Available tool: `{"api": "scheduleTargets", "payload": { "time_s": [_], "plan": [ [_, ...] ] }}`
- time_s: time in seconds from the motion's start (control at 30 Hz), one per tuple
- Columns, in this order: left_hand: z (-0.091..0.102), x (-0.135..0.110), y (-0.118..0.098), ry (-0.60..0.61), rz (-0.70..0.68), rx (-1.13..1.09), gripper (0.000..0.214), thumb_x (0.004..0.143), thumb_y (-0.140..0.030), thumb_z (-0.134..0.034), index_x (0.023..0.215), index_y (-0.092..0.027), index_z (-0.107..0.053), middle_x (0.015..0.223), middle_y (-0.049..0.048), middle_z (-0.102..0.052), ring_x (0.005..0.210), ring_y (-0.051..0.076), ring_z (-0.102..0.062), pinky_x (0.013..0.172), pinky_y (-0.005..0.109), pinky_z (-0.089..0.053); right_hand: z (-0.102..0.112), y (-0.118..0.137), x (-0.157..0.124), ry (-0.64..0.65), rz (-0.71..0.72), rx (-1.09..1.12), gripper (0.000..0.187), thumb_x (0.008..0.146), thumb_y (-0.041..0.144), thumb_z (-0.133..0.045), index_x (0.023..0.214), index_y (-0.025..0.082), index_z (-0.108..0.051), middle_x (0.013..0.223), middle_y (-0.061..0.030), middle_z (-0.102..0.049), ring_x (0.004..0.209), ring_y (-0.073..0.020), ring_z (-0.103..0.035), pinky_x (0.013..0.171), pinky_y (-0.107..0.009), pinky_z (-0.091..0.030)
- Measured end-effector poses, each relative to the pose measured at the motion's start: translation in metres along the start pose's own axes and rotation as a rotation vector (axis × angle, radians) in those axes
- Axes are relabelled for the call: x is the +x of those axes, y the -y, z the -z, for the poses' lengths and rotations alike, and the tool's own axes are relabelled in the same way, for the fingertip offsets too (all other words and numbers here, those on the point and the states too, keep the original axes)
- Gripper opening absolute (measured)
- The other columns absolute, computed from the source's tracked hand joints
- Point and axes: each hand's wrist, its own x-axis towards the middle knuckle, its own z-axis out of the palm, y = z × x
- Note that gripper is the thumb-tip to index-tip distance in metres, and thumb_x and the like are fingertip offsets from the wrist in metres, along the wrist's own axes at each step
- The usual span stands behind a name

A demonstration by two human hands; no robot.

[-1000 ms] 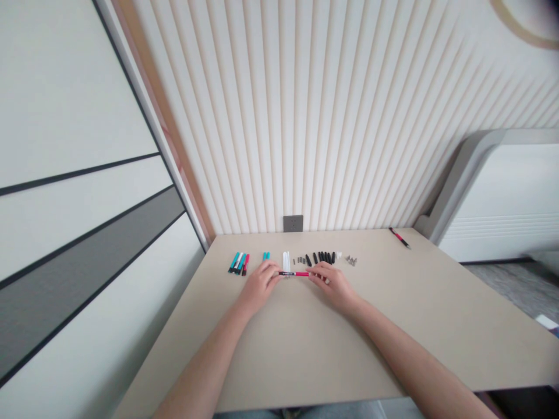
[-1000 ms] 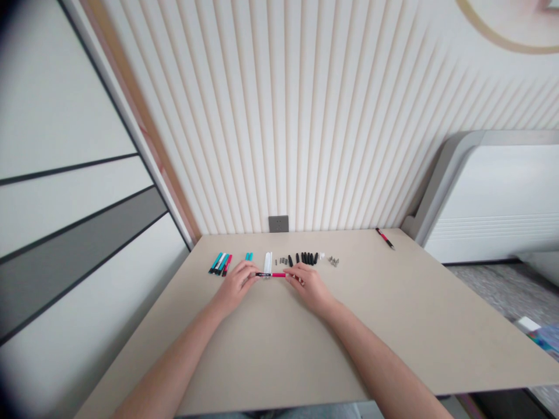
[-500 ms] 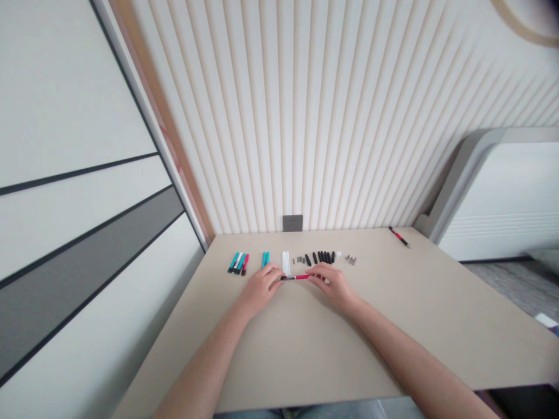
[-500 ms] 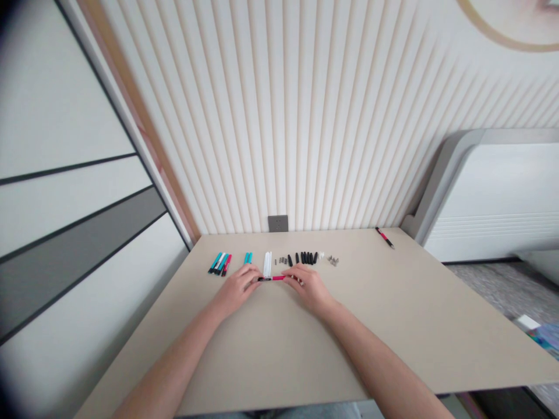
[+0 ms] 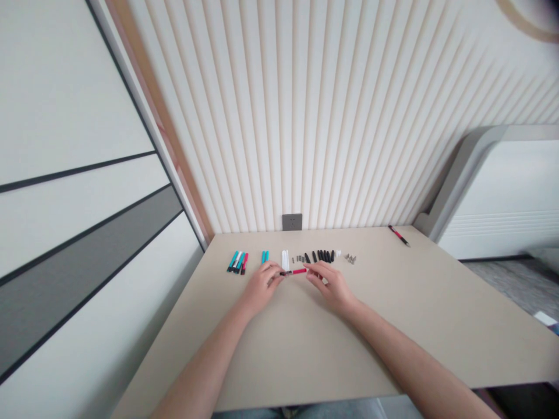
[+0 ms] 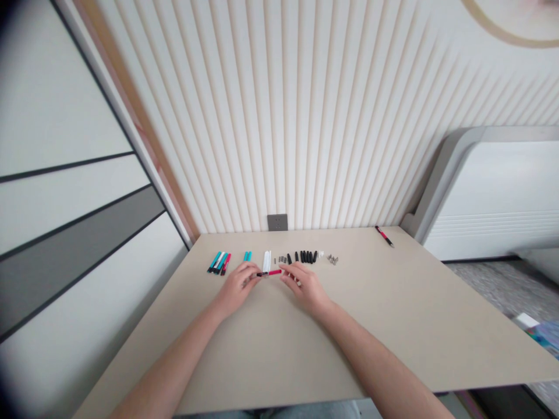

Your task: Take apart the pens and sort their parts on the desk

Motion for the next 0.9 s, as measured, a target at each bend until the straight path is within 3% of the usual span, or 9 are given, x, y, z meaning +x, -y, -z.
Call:
{"api": "scheduleTargets", "payload": {
  "time_s": [0.1, 0.23, 0.4, 0.57, 0.9],
  "plan": [
    [-0.003, 0.003, 0.005, -0.149, 0.091, -0.121, 0.013, 0.092, -0.028, -0.053, 0.093, -0.018, -0.062, 0.097, 0.0049, -0.059, 0.081, 0.016, -0.059, 0.071, 0.027, -0.050, 0.000, -0.004, 0.000, -0.024, -0.066, -0.007, 0.035, 0.098, 0.040, -0.044, 0.120, 0.020, -0.063, 0.092, -0.0077, -0.062, 0.077, -0.0164, -0.059, 0.065, -0.027, -0.051],
    [-0.003, 0.003, 0.013, -0.260, 0.135, -0.116, 0.015, 0.092, -0.030, -0.052, 0.093, -0.018, -0.061, 0.092, 0.0036, -0.058, 0.076, 0.015, -0.057, 0.068, 0.027, -0.049, -0.004, -0.012, 0.001, 0.030, -0.079, -0.128, 0.032, 0.099, 0.035, -0.042, 0.111, 0.020, -0.067, 0.098, -0.0085, -0.063, 0.087, -0.0184, -0.061, 0.077, -0.031, -0.051],
    [0.002, 0.002, 0.013, -0.196, 0.042, 0.128, 0.012, 0.092, -0.023, -0.051, 0.095, -0.020, -0.063, 0.097, 0.0044, -0.058, 0.079, 0.017, -0.058, 0.080, 0.034, -0.049, -0.019, -0.014, 0.007, 0.160, -0.006, -0.360, 0.028, 0.097, 0.027, -0.044, 0.112, 0.021, -0.067, 0.098, -0.0082, -0.063, 0.093, -0.0207, -0.060, 0.087, -0.035, -0.048],
    [0.005, 0.002, 0.012, -0.179, 0.058, 0.197, 0.014, 0.093, -0.024, -0.049, 0.097, -0.020, -0.063, 0.099, 0.0055, -0.057, 0.085, 0.019, -0.060, 0.080, 0.035, -0.051, -0.033, -0.006, 0.015, 0.244, 0.095, -0.442, 0.028, 0.095, 0.029, -0.050, 0.119, 0.024, -0.063, 0.103, -0.0081, -0.061, 0.098, -0.0213, -0.057, 0.091, -0.036, -0.045],
    [0.004, 0.001, 0.016, -0.169, 0.090, 0.203, 0.014, 0.093, -0.023, -0.049, 0.098, -0.020, -0.062, 0.100, 0.0060, -0.058, 0.087, 0.020, -0.060, 0.081, 0.035, -0.051, -0.029, -0.006, 0.012, 0.236, 0.131, -0.425, 0.022, 0.095, 0.026, -0.052, 0.107, 0.023, -0.070, 0.101, -0.0066, -0.060, 0.097, -0.0189, -0.057, 0.090, -0.036, -0.043]
  ]
}}
